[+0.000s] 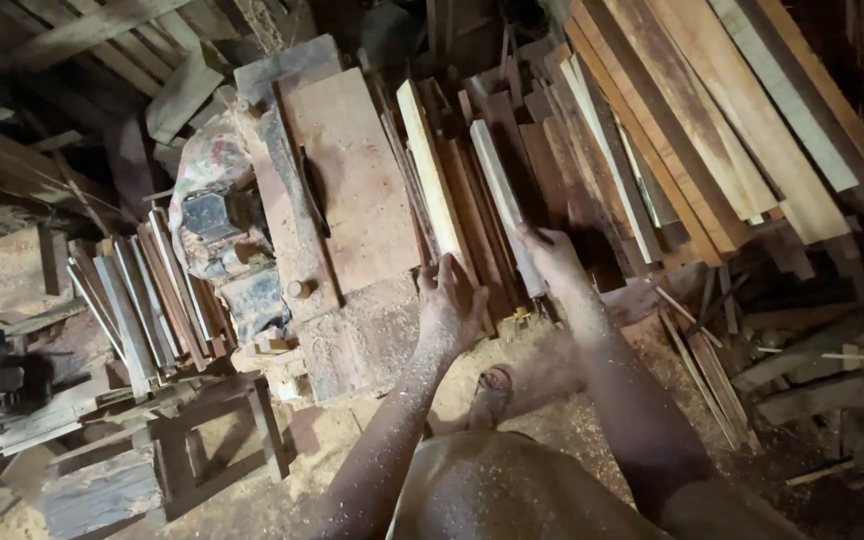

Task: A person sorts through a large pile of thin wooden strips, picking them up individually and organizing them on a workbench.

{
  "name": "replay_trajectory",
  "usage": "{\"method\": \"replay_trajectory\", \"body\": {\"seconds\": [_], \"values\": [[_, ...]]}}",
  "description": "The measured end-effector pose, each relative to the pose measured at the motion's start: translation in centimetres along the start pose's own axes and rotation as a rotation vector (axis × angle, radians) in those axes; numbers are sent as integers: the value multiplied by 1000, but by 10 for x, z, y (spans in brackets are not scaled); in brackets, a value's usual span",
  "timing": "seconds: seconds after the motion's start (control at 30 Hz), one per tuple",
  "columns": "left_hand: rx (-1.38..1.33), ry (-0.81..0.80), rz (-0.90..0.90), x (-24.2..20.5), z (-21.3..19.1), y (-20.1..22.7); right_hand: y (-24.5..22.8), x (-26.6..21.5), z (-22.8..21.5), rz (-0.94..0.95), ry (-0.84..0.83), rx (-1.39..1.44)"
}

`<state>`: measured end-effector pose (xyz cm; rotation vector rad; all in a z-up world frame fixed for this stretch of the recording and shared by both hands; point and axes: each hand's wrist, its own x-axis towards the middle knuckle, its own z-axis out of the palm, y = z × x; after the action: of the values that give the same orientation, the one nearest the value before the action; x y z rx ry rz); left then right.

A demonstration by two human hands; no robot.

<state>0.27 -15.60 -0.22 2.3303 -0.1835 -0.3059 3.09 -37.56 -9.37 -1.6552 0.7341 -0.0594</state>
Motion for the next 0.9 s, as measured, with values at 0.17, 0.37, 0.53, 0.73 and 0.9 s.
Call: {"method": "replay_trajectory", "body": {"seconds": [0.17,0.37,0.53,0.73,0.9], "values": [[-9,12,-13,0,1,2,-23,-18,-6,134,-71,177],[-56,43,5,1,3,-6,-95,-68,-19,368,-314,583],[-19,158,43,4,7,-3,-103,-69,-19,347,-417,689],[-110,234,144,-5,13,15,-65,-53,12,96,-235,324],[-88,192,159,-6,14,14,-2,-6,31,-69,-61,-275]]}}
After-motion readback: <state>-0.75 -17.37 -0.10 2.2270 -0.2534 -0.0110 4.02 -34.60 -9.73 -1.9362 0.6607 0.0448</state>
